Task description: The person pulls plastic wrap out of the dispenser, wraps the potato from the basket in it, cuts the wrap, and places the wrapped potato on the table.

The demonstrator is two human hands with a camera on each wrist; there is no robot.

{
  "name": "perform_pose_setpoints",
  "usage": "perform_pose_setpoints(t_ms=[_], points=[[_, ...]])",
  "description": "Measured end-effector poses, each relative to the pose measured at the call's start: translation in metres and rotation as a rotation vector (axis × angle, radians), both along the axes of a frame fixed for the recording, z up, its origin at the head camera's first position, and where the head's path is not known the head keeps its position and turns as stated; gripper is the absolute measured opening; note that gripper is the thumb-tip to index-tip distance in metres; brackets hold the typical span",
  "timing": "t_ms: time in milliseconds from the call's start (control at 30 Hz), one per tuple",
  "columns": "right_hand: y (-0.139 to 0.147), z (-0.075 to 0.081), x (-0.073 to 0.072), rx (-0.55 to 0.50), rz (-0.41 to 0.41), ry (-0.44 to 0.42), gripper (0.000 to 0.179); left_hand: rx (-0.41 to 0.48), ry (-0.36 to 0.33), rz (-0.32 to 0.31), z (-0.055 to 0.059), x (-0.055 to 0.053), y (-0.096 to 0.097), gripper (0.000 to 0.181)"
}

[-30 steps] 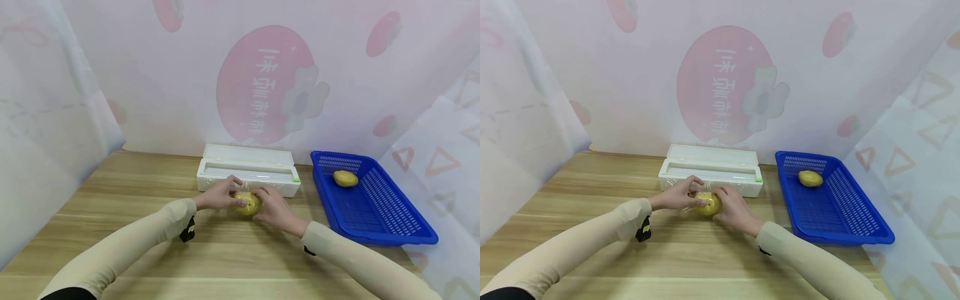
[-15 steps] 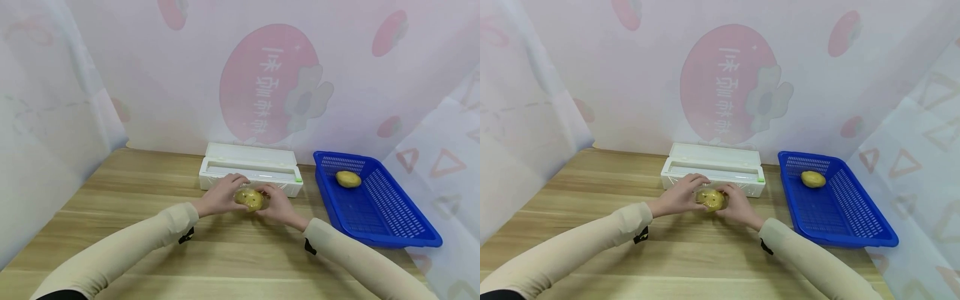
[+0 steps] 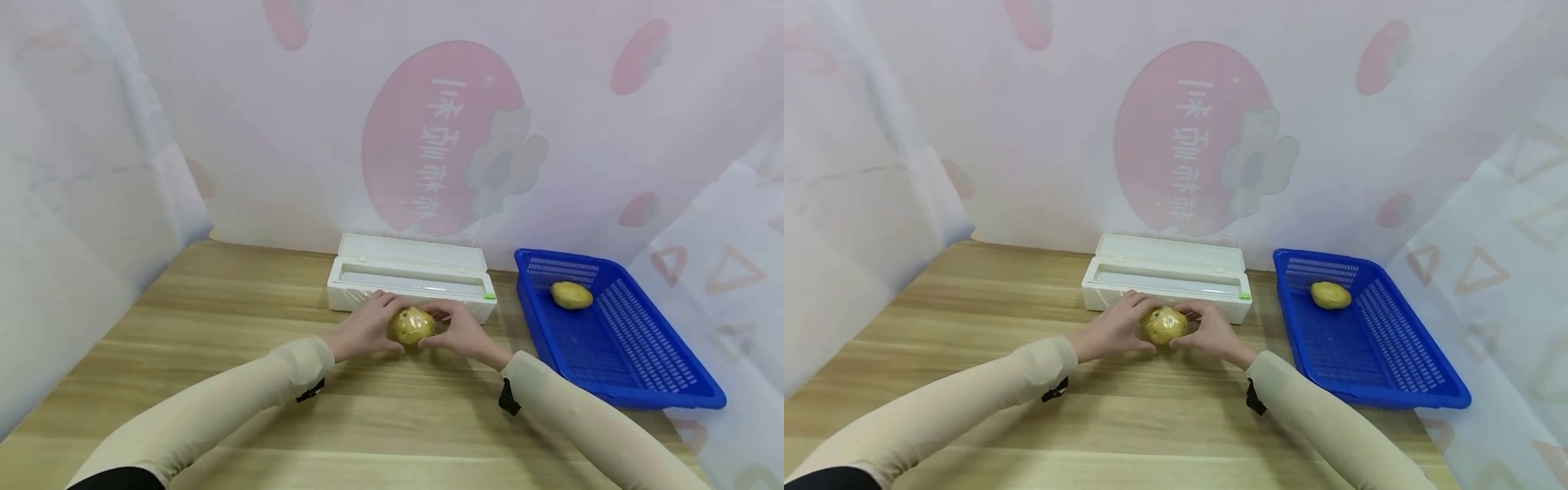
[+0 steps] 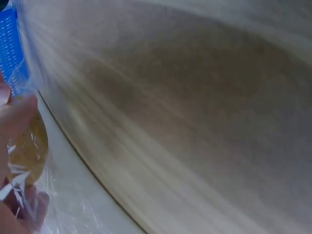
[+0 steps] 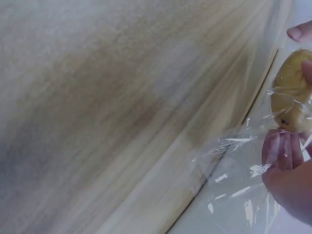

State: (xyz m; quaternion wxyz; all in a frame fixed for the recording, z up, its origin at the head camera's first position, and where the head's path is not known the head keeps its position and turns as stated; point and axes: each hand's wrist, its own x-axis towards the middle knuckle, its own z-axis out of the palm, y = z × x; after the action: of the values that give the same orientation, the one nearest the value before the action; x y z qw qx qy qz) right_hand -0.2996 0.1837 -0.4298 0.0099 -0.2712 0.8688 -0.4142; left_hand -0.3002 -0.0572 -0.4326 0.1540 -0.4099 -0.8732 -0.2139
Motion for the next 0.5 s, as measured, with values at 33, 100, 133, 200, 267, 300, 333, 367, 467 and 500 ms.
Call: perform_pose_setpoints(t_ms=[33,100,133,200,267,300,333,367,467,500], points=[[0.0,0.0,-0.001,-0.005,-0.006,-0.008,0.062,-0.001,0.007,0.01,0.0,-0.001,0.001,0.083],[0.0,0.0,-0.003,-0.02,-0.008,-0.014,0.062,0.01,0.004,0.029,-0.001,-0.002,0.003,0.082],[0.0,0.0,-0.003,-0.027,-0.007,-0.021,0.062,0.004,-0.001,0.044,-0.001,-0.002,0.003,0.08],[0.0,-0.001,-0.004,-0.026,-0.005,-0.027,0.062,-0.013,-0.007,0.058,-0.001,-0.002,0.003,0.078],[-0.001,-0.002,-0.003,-0.024,-0.006,-0.027,0.062,-0.032,-0.011,0.058,-0.001,-0.002,0.003,0.075],[-0.001,-0.002,-0.002,-0.021,-0.01,-0.021,0.063,-0.039,-0.008,0.054,-0.001,-0.002,0.003,0.073],[-0.002,-0.001,0.001,-0.007,-0.022,-0.001,0.065,-0.047,0.001,0.047,-0.001,-0.002,0.003,0.072],[-0.002,-0.001,0.003,0.012,-0.036,0.029,0.068,-0.052,0.012,0.039,-0.001,-0.002,0.003,0.071],[-0.005,0.001,0.013,0.068,-0.089,0.159,0.076,-0.062,0.048,0.023,0.0,-0.004,0.003,0.069],[-0.006,0.002,0.016,0.083,-0.104,0.207,0.078,-0.066,0.058,0.02,0.0,-0.004,0.003,0.068]])
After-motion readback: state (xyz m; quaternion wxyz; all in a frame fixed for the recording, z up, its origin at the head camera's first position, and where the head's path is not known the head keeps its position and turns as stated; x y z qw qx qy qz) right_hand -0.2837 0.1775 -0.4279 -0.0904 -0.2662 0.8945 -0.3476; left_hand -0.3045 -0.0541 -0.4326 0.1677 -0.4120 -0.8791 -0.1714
